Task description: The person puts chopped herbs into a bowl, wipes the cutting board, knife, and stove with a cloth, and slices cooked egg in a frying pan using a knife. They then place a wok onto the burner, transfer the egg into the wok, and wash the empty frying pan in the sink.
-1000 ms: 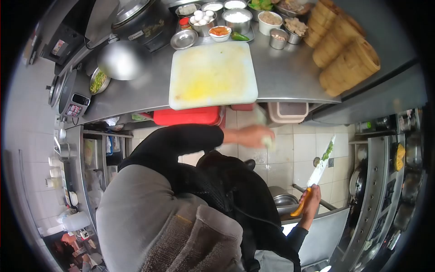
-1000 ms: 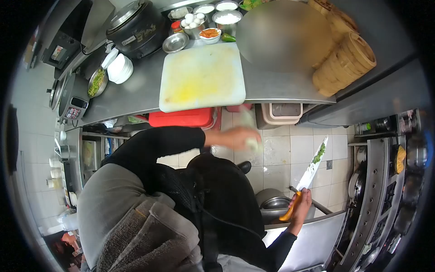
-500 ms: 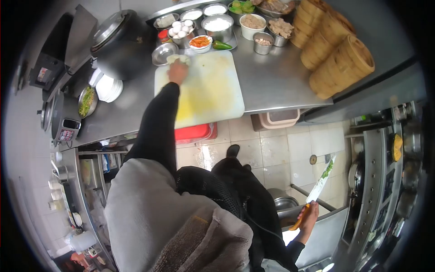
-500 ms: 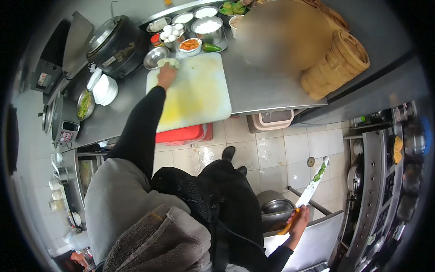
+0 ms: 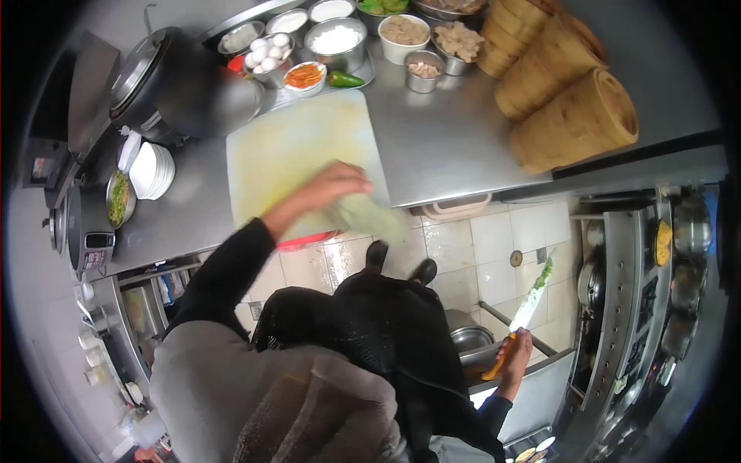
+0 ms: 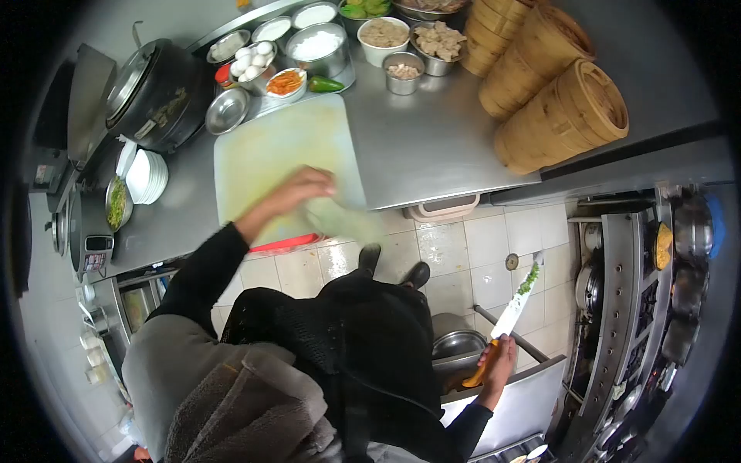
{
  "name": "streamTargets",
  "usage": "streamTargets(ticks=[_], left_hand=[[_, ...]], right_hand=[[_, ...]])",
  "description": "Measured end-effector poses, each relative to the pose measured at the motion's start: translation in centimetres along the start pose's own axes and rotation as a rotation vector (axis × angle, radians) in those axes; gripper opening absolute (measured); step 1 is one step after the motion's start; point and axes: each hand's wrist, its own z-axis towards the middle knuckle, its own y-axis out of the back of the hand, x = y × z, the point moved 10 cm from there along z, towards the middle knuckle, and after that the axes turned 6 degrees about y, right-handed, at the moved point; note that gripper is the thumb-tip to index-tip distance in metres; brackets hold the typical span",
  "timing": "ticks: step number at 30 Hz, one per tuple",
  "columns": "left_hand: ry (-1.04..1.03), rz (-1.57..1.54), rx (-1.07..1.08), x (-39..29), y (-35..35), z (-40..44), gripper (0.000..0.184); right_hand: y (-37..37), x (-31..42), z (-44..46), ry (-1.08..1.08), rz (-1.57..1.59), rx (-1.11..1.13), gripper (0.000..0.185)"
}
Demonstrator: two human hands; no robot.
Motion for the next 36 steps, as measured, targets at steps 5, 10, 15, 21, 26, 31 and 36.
streamTargets(ticks=[5, 10, 15, 21, 26, 31, 36], left_hand=[[0.291, 0.873, -0.95, 1.7, 10.8, -0.9, 0.057], [0.268, 0.807, -0.941, 4.2, 6.9, 2.4, 0.055], [-0.073, 0.568, -0.842, 1.3, 9.3, 11.0, 0.047], [0.055, 0.954, -0.637, 1.8, -7.2, 24.3, 0.068], [-0.039, 0.839, -0.59, -4.3, -9.5, 35.5, 0.067], [-0.012, 0.948, -0.339, -4.5, -9.1, 35.1, 0.054], [0.052, 1.108, -0.352, -1.4, -3.0, 22.6, 0.035]], right_hand=[[-0.7, 2.4, 4.0, 0.02, -0.024, 0.094, 0.027], [0.1, 4.1, 8.1, 0.044, -0.032, 0.153, 0.029], [4.0, 3.9, 10.6, 0.003, -0.032, 0.163, 0.028], [7.9, 3.2, 11.7, -0.006, -0.019, 0.132, 0.029], [10.5, 2.5, 11.5, -0.055, -0.077, 0.115, 0.027], [11.5, 0.0, 12.5, -0.093, -0.082, 0.17, 0.028], [9.7, -1.2, 14.3, -0.136, -0.008, 0.249, 0.027]])
